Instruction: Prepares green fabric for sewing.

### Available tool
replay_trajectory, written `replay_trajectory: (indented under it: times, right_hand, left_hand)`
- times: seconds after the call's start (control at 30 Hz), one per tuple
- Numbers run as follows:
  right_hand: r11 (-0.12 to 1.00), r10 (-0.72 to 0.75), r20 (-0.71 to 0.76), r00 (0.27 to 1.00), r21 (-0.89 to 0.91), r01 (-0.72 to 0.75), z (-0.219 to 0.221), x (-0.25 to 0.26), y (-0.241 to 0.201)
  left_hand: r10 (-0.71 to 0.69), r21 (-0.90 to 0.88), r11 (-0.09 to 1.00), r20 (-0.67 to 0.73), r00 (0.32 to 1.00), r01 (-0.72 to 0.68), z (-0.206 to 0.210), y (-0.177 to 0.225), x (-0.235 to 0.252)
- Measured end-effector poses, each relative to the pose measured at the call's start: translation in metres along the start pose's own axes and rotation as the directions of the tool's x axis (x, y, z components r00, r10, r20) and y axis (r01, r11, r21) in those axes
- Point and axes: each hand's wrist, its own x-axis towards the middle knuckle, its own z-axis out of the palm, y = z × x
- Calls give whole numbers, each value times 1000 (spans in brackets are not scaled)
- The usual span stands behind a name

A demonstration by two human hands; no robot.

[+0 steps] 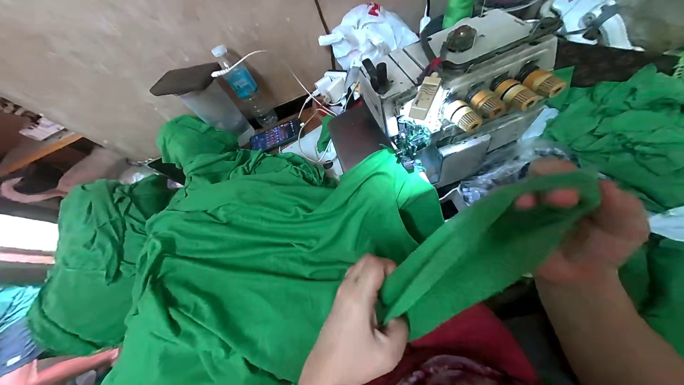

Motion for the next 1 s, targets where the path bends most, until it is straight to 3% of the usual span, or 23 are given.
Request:
replay_trajectory:
  times: [0.1, 0.17, 0.23, 0.27, 0.33, 0.37, 0.4, 0.43, 0.47, 0.5, 0.53, 0.57, 0.6, 0.67, 0.7, 0.73, 0.83, 1.0]
  right_hand:
    - [992, 20, -136, 990, 127, -3, -8, 6, -8]
    - [936, 185, -113, 976, 323, -140, -14, 0, -7]
    - [882, 359, -57, 932, 347, -318, -20, -12, -1]
    - [863, 423, -26, 906, 316, -394, -23, -18, 4]
    - [860, 452, 83, 888, 221, -459, -30, -25, 9]
    - [873, 427, 147, 892, 192, -449, -32, -26, 8]
    - [888, 398, 195, 896, 162, -430, -33, -24, 5]
    - [904, 385, 233, 893, 102, -416, -31, -21, 2]
    - [913, 397, 251, 883, -17, -407, -27, -19, 0]
    - [901, 433, 258, 864, -158, -405, -20, -18, 1]
    - [868, 474, 269, 839, -303, -393, -10, -16, 6]
    - [816, 515, 267, 815, -443, -371, 2, -14, 13]
    - [767, 547, 262, 795, -536, -352, 12, -13, 21]
    - [694, 562, 238, 792, -657, -295, 23, -10, 33]
    - [667, 536, 216, 816, -701, -252, 23, -10, 34]
    - [643, 494, 192, 848, -737, -207, 22, -9, 34]
    - [565, 415, 125, 901, -812, -148, 11, -12, 31]
    - [466, 404, 27, 914, -866, -180, 4, -25, 45]
  left_hand:
    - [-18, -77, 997, 72, 997, 24, 10, -13, -8]
    - [-9, -353, 935, 69, 998, 33, 2, -17, -12]
    - [7, -691, 723, -1, 1000, -6, -15, -15, -16]
    - [29, -833, 550, -52, 998, -59, -24, -13, -17]
    - [56, -970, 222, -93, 994, -103, -41, -8, -18]
    - [73, -979, 201, -27, 997, -41, -49, -10, -19]
    - [81, -952, 300, 87, 993, 59, -56, -14, -21]
    - [52, -852, 494, 228, 972, 174, -62, -21, -24]
    - [-63, -655, 695, 355, 933, 296, -62, -26, -26]
    - [-202, -406, 825, 437, 876, 393, -57, -27, -24]
    - [-284, -234, 872, 472, 835, 429, -46, -27, -19]
    - [-279, -214, 882, 484, 830, 421, -34, -26, -14]
    - [-202, -327, 860, 486, 850, 391, -21, -26, -9]
    - [-21, -648, 673, 464, 886, 356, 2, -26, 0]
    - [7, -739, 576, 431, 902, 348, 8, -24, 4]
    - [-28, -754, 567, 384, 923, 331, 8, -22, 7]
    - [-181, -617, 744, 184, 966, 257, -3, -22, 12]
    - [-184, -303, 937, 3, 983, 176, -10, -20, 14]
